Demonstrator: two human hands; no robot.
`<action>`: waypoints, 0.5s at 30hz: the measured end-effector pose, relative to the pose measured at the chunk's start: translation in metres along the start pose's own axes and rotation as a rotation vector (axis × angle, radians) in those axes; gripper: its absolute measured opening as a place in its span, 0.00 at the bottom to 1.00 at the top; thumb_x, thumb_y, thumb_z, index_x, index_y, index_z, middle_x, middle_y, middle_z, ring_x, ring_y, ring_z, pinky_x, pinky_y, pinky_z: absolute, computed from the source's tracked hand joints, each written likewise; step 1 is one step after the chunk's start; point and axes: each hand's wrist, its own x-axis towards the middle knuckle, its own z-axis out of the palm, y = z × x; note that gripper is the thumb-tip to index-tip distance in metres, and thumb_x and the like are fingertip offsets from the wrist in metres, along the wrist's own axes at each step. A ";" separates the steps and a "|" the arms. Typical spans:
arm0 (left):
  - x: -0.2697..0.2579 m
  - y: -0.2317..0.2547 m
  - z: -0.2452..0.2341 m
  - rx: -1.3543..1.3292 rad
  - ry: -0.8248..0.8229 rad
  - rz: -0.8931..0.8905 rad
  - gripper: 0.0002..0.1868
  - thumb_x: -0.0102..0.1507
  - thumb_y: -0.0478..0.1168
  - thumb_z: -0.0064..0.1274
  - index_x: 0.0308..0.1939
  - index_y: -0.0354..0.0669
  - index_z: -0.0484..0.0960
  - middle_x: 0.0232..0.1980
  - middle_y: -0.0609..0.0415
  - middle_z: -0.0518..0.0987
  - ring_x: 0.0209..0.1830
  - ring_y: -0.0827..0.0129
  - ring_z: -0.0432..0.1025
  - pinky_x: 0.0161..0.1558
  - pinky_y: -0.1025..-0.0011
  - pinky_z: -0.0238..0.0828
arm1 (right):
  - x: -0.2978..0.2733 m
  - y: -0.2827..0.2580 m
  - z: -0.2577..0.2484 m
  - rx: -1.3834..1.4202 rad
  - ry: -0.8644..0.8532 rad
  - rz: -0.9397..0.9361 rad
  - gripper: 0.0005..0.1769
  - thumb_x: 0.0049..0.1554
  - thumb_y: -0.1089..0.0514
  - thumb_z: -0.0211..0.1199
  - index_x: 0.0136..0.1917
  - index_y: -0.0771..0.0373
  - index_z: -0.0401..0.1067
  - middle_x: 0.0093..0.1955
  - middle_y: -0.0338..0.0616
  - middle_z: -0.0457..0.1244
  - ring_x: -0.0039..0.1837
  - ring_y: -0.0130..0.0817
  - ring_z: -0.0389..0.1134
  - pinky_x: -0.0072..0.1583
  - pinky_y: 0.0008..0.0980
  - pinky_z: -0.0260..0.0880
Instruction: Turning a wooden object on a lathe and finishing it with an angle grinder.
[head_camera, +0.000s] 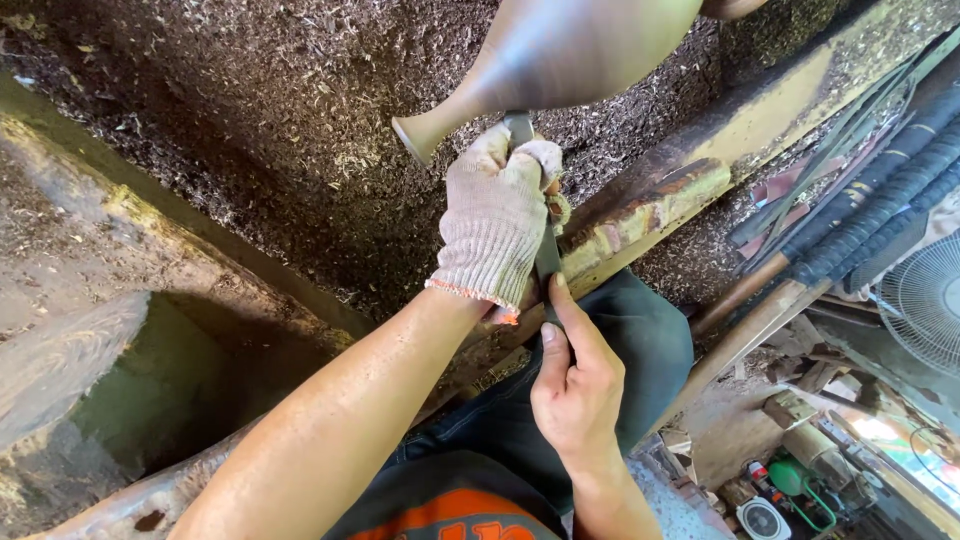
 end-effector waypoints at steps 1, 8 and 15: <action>0.000 0.000 0.000 0.006 0.006 0.014 0.06 0.63 0.33 0.48 0.31 0.38 0.77 0.22 0.58 0.73 0.17 0.74 0.68 0.22 0.72 0.69 | 0.000 0.000 0.000 0.002 0.000 -0.005 0.22 0.61 0.71 0.57 0.69 0.68 0.70 0.60 0.58 0.70 0.60 0.46 0.75 0.63 0.35 0.71; -0.005 0.003 -0.001 -0.019 0.014 0.036 0.05 0.62 0.34 0.50 0.31 0.38 0.77 0.22 0.58 0.72 0.18 0.75 0.68 0.22 0.72 0.70 | 0.002 0.002 -0.001 -0.005 0.004 -0.056 0.21 0.61 0.71 0.57 0.68 0.70 0.70 0.62 0.58 0.69 0.62 0.47 0.74 0.64 0.35 0.71; -0.004 0.001 -0.001 -0.061 0.051 0.024 0.04 0.61 0.34 0.50 0.32 0.38 0.77 0.22 0.58 0.72 0.18 0.75 0.67 0.21 0.72 0.69 | 0.004 0.004 -0.002 -0.023 -0.004 -0.090 0.20 0.61 0.71 0.58 0.67 0.70 0.71 0.61 0.58 0.69 0.61 0.48 0.74 0.63 0.36 0.72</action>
